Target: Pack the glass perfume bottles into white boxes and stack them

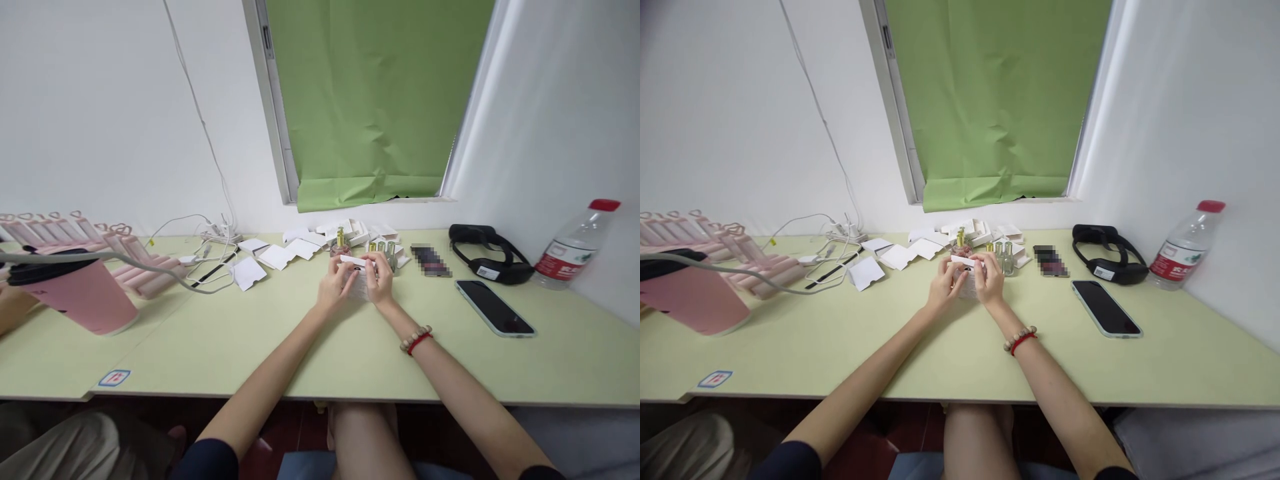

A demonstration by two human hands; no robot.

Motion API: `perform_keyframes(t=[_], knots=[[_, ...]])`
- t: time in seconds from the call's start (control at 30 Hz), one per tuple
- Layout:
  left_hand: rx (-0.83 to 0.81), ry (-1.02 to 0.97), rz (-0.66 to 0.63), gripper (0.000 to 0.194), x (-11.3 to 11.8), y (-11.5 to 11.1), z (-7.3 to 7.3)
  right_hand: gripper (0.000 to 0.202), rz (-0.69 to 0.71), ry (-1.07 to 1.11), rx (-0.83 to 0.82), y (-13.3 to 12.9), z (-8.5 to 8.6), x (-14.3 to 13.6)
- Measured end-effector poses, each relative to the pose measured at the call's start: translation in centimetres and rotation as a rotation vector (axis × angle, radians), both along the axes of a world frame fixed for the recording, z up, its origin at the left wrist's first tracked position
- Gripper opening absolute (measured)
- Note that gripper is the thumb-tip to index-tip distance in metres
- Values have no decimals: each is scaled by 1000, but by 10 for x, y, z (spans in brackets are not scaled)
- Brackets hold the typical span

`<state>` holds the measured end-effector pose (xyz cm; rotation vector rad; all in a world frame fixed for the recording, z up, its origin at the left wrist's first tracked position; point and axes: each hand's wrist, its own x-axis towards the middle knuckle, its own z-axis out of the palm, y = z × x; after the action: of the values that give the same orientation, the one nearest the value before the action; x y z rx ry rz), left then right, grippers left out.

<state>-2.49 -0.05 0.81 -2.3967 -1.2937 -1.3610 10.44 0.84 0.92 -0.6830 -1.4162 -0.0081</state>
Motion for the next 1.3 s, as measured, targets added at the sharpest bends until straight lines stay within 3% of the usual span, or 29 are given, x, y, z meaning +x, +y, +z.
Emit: perform_keyframes(t=[0.23, 0.43, 1.1, 1.3], knots=[[88, 55, -33, 27, -5, 8, -8, 23, 54, 22, -21, 4, -3, 2], [112, 48, 23, 27, -5, 5, -8, 22, 59, 23, -49, 6, -5, 3], [-8, -45, -102, 29, -5, 2, -5, 28, 69, 108, -137, 10, -2, 3], [-9, 0, -94, 48, -7, -4, -3, 35, 24, 105, -150, 9, 1, 8]])
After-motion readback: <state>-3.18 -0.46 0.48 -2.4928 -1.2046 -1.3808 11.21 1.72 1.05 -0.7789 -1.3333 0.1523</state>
